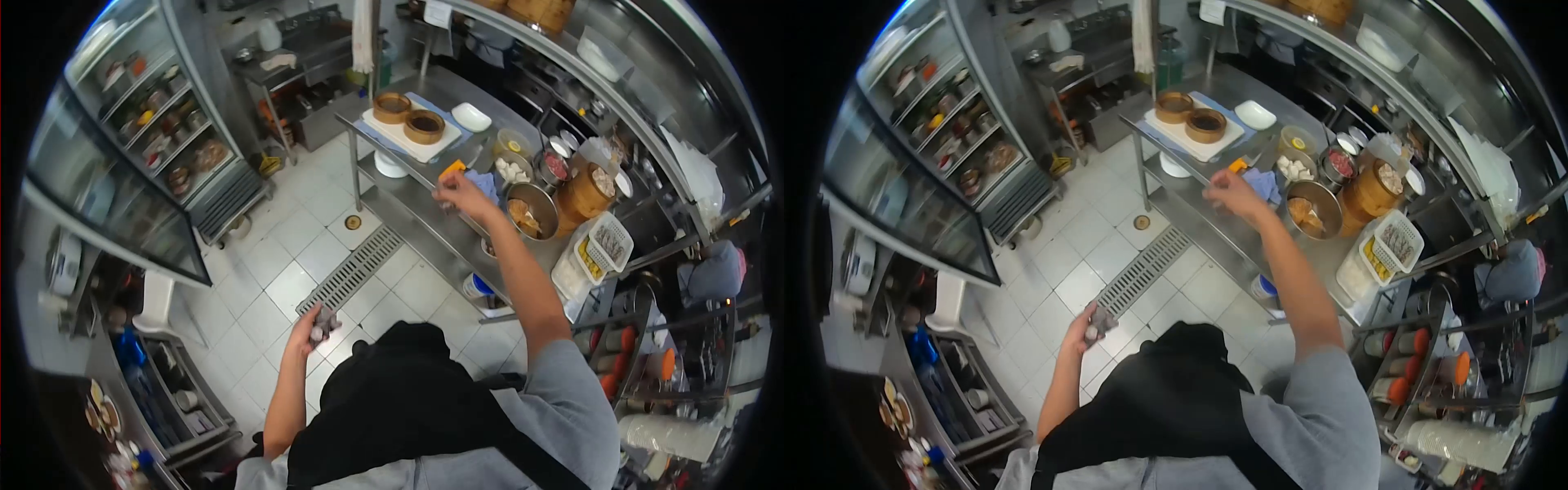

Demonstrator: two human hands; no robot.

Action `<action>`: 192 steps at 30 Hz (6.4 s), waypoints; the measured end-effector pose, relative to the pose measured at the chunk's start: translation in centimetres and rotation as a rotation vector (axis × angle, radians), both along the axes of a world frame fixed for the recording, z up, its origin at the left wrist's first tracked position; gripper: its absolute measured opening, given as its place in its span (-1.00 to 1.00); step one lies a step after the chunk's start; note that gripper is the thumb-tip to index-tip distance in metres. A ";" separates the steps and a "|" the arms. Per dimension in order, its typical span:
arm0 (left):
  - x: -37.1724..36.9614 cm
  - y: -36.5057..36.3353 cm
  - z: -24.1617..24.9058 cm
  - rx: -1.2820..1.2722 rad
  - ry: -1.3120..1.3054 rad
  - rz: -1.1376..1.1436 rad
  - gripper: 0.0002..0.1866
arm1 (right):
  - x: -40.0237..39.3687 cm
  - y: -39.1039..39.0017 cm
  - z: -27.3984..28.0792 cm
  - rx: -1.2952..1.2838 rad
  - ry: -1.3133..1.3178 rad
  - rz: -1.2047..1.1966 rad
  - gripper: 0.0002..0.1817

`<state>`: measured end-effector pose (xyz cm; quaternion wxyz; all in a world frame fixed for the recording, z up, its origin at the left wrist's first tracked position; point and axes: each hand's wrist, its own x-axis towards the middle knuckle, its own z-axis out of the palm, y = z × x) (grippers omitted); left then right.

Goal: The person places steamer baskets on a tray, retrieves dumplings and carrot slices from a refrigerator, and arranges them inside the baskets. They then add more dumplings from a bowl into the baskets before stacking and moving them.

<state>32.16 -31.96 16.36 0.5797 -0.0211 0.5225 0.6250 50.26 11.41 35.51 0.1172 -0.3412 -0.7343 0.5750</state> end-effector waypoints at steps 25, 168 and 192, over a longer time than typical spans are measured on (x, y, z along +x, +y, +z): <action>-26.1 35.4 5.8 0.072 0.045 -0.369 -0.61 | -21.5 26.1 -11.8 0.705 -0.398 0.058 -0.23; -31.2 59.4 5.6 0.548 1.467 -0.633 -0.52 | -16.6 16.7 -11.9 0.650 -0.310 -0.520 -0.61; -27.3 84.3 -2.3 0.680 1.467 -0.549 -0.57 | -23.7 40.3 -11.8 1.026 -0.274 -0.642 -0.60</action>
